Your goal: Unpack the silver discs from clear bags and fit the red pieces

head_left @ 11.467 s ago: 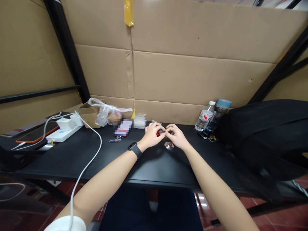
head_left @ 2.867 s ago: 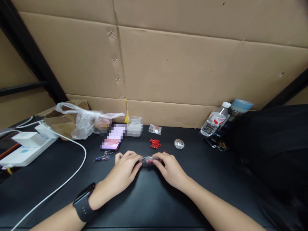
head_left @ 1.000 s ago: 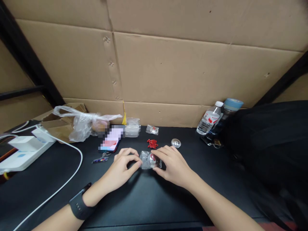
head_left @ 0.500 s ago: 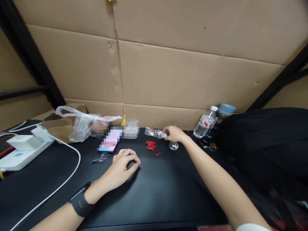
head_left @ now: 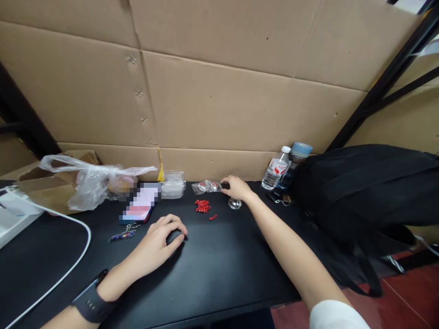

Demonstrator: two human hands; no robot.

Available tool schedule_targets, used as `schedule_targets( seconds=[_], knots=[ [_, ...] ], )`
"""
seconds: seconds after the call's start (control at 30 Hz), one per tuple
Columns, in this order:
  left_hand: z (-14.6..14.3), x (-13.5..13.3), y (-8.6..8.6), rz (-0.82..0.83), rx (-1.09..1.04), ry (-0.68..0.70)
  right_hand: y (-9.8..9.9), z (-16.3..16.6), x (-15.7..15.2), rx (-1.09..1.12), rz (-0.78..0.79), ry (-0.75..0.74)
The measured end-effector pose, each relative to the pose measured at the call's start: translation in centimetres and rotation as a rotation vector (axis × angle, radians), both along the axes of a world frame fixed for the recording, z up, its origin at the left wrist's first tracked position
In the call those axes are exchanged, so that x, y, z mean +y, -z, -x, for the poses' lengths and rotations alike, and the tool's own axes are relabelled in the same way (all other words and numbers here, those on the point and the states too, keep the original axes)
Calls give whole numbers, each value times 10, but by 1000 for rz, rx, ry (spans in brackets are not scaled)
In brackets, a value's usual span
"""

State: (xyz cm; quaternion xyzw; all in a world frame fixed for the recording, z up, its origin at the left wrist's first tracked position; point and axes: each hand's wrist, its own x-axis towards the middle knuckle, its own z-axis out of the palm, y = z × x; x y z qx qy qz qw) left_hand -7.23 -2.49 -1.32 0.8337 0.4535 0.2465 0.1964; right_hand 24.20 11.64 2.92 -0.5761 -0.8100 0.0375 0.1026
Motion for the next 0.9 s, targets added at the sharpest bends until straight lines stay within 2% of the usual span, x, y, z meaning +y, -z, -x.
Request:
schedule_targets(
  seconds=[0.07,0.2,0.33,0.37,0.43,0.53,0.63,0.77,0.83,0.9],
  knots=[
    [0,-1,0,2,-31,39,-5,-24,-15,-45,-8,57],
    [1,-2,2,-32,-36,76,-10,-88,-42,-154,-21,266],
    [0,-1,3,-46,-21,91,-2,-145,-56,-233,-19,593],
    [0,-1,3,-50,-22,93,1,-154,-57,-223,4,664],
    [-2,-2,2,-56,-26,97,10,-166,-55,-178,30,714],
    [-4,-4,0,-60,-29,112,21,-173,-50,-67,-23,799],
    [-5,-8,-6,-78,-33,132,24,-176,-48,41,-83,883],
    [-10,-22,-20,-111,-62,154,4,-164,-62,162,-149,839],
    [-17,-37,-28,-119,-69,166,-12,-139,-84,267,-155,664],
    [-30,-57,-32,-110,-87,169,-23,-101,-119,508,-68,407]
  ],
)
